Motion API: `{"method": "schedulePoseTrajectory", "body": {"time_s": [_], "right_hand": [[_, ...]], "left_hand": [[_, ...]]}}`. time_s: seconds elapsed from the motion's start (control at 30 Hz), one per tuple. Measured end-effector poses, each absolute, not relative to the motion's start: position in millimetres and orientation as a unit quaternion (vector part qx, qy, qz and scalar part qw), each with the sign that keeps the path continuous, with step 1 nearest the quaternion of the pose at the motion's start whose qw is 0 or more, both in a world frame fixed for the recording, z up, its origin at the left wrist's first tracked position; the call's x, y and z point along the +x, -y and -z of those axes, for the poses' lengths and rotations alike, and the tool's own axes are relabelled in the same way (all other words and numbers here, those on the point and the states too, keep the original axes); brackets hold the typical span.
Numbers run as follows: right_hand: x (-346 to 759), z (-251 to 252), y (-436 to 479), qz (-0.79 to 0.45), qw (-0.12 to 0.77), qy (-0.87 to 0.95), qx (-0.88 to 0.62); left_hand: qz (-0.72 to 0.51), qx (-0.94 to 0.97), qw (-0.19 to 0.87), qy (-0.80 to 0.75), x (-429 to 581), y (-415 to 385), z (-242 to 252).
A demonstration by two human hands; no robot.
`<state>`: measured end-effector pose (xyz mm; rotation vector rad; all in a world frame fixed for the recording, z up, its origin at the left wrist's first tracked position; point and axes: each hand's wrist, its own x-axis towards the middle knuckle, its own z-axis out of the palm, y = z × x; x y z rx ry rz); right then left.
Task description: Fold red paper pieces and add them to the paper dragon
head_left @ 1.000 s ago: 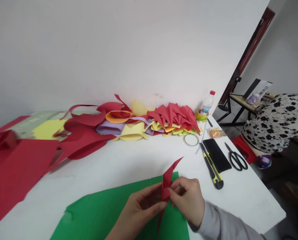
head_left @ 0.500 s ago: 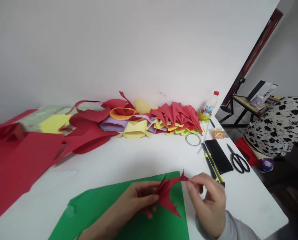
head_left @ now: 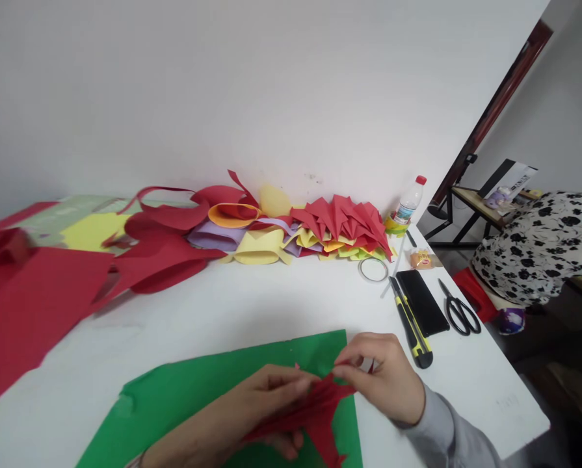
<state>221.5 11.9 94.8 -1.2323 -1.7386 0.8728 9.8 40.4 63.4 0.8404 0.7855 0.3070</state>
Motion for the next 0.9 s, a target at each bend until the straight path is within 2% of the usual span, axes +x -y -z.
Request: {"method": "schedulePoseTrajectory", "body": {"time_s": [0.17,0.37,0.53,0.73,0.9], "right_hand": [[223,-87,-22,-0.471,0.492,0.487,-0.547],[214,-81,-23,-0.508,0.534,0.413,-0.535],[204,-83,-12,-0.525,0.510,0.448,-0.513],[207,-88,-4,-0.444,0.486,0.604,-0.450],[215,-92,-6,-0.474,0.467,0.649,-0.369]], "left_hand": [[-0.188,0.297,0.889,-0.292,7,-41,-73],[-0.303,0.309,0.848,-0.306,17,-39,-69],[-0.328,0.261,0.853,-0.311,23,-40,-68],[-0.341,0.224,0.854,-0.322,22,-39,-72],[-0.363,0.205,0.841,-0.345,19,-42,-67]]}}
